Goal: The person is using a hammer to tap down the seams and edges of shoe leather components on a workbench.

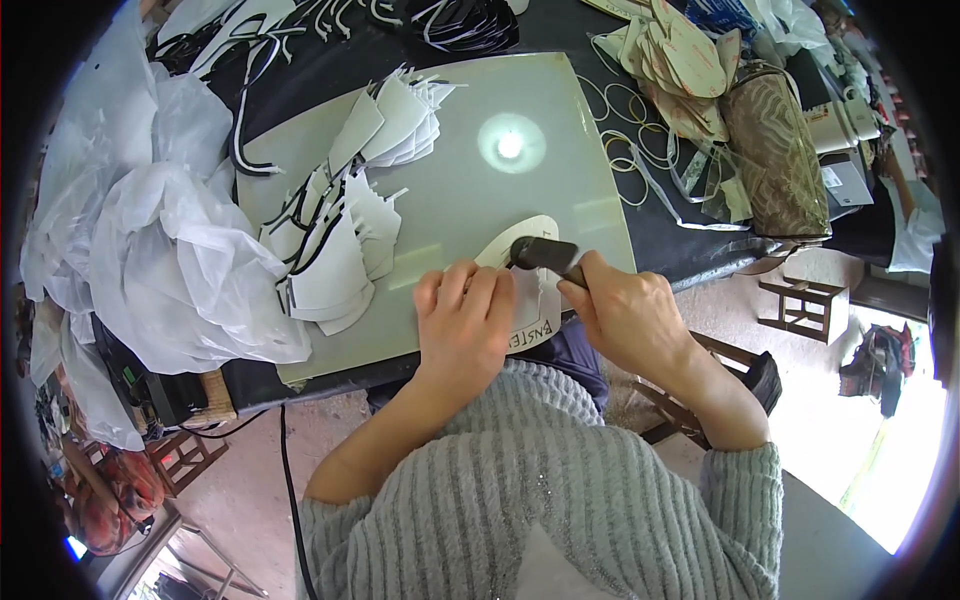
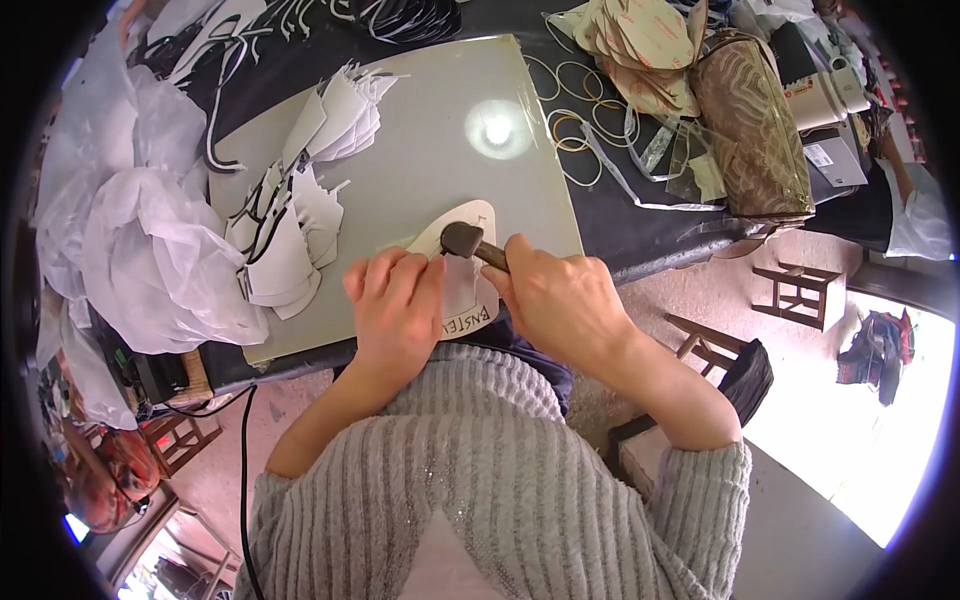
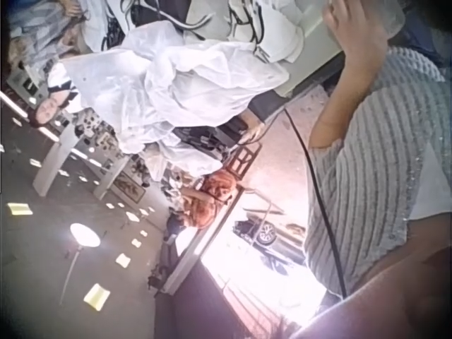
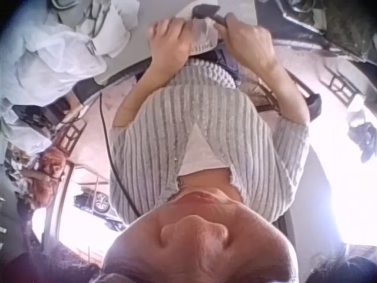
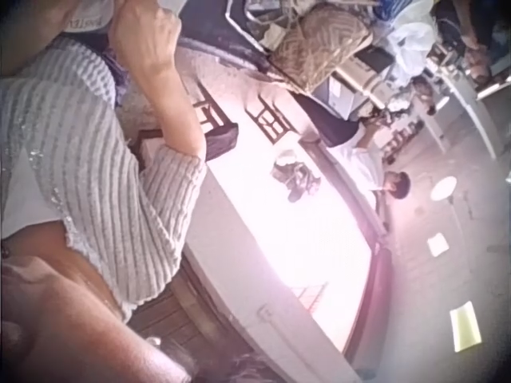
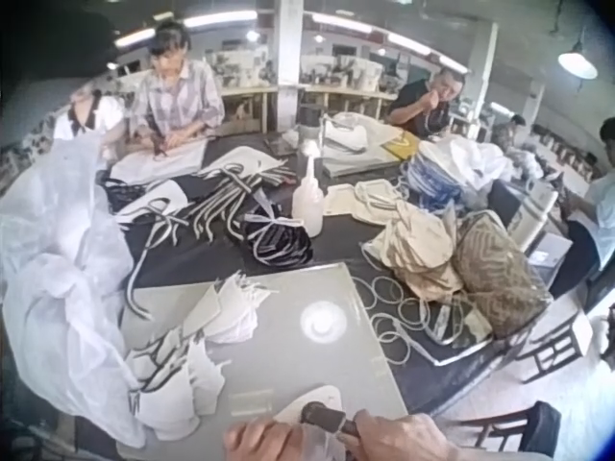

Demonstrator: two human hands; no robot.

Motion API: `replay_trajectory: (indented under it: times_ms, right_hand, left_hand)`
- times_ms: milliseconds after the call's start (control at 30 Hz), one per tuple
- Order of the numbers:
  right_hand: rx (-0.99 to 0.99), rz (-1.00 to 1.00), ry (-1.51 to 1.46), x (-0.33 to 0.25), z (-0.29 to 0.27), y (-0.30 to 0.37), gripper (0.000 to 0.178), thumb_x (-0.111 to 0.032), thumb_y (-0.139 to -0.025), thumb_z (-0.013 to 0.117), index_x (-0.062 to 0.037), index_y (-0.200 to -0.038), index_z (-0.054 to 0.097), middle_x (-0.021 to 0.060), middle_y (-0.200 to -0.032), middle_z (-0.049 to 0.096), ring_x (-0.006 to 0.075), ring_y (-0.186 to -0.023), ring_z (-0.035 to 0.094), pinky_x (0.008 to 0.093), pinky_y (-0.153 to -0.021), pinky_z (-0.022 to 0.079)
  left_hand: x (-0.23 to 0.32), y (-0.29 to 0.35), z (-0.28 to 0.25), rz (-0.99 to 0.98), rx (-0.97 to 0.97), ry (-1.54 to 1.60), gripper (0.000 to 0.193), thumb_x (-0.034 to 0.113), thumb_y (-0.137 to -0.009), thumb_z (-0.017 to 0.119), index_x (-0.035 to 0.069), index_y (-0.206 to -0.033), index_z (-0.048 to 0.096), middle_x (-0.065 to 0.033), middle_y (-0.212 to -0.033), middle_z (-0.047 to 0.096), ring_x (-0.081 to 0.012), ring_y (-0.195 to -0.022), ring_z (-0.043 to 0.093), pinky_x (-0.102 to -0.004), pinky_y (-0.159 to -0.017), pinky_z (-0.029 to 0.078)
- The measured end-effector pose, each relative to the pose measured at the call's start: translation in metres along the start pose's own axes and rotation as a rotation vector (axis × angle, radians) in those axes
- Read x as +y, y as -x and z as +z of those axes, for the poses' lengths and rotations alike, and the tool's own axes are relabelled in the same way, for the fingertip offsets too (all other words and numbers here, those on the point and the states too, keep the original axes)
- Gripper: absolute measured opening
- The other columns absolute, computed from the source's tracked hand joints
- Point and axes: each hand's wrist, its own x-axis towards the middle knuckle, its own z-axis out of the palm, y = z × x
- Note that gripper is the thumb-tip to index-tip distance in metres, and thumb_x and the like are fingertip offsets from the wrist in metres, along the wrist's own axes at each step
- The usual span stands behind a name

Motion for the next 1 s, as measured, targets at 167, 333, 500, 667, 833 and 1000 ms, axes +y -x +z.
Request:
replay_trajectory:
  times_ms: [167, 333, 500, 667, 833, 1000]
  right_hand:
    - [0.011, -0.006, -0.025, -0.001, 0.0, 0.0, 0.033, -0.029, -0.097, 0.059, -0.0027, -0.082, 0.047, 0.0109, -0.053, 0.055, 0.0301, -0.045, 0.061, 0.0394, -0.042, 0.048]
    - [0.062, 0.005, -0.037, -0.005, -0.007, -0.001, 0.033, -0.03, -0.097, 0.059, -0.0029, -0.082, 0.048, 0.0104, -0.053, 0.055, 0.0297, -0.046, 0.061, 0.0384, -0.043, 0.048]
    - [-0.015, -0.014, 0.042, 0.001, 0.0, 0.001, 0.033, -0.031, -0.097, 0.058, -0.003, -0.083, 0.048, 0.0096, -0.054, 0.055, 0.0291, -0.047, 0.062, 0.038, -0.043, 0.048]
    - [-0.113, 0.102, 0.026, -0.004, -0.005, -0.001, 0.03, -0.027, -0.097, 0.06, -0.0014, -0.086, 0.048, 0.0141, -0.055, 0.056, 0.037, -0.05, 0.061, 0.0458, -0.046, 0.048]
    - [-0.111, 0.109, 0.03, 0.003, 0.001, 0.0, 0.028, -0.026, -0.097, 0.059, -0.0019, -0.087, 0.047, 0.0138, -0.054, 0.055, 0.0369, -0.049, 0.06, 0.0457, -0.046, 0.048]
    - [-0.126, 0.081, 0.081, 0.005, 0.001, 0.0, 0.033, -0.031, -0.098, 0.056, -0.0019, -0.086, 0.047, 0.011, -0.056, 0.058, 0.0302, -0.049, 0.062, 0.0398, -0.044, 0.048]
  left_hand:
    - [0.001, 0.0, -0.001, -0.001, 0.008, 0.007, 0.027, 0.011, -0.075, 0.06, 0.002, -0.1, 0.065, -0.0043, -0.097, 0.058, -0.0204, -0.1, 0.056, -0.038, -0.088, 0.036]
    - [0.001, 0.001, 0.0, -0.01, 0.001, -0.003, 0.026, 0.011, -0.075, 0.06, 0.003, -0.1, 0.065, -0.0043, -0.097, 0.058, -0.0207, -0.1, 0.056, -0.0392, -0.089, 0.036]
    - [0.002, 0.001, -0.001, -0.023, -0.02, 0.008, 0.026, 0.011, -0.075, 0.06, 0.003, -0.1, 0.065, -0.0042, -0.098, 0.059, -0.0208, -0.101, 0.056, -0.0394, -0.089, 0.036]
    - [0.0, 0.002, -0.003, -0.038, -0.026, 0.02, 0.027, 0.011, -0.074, 0.064, 0.005, -0.1, 0.066, -0.0031, -0.098, 0.059, -0.0213, -0.102, 0.056, -0.0406, -0.09, 0.035]
    - [-0.006, 0.004, -0.012, -0.333, -0.02, 0.311, 0.023, 0.009, -0.075, 0.07, 0.011, -0.099, 0.069, 0.0, -0.096, 0.06, -0.0214, -0.102, 0.057, -0.0406, -0.09, 0.033]
    - [-0.006, 0.011, -0.006, -0.096, 0.004, 0.09, 0.025, 0.008, -0.074, 0.069, 0.01, -0.099, 0.07, 0.0005, -0.097, 0.06, -0.0212, -0.103, 0.056, -0.042, -0.09, 0.033]
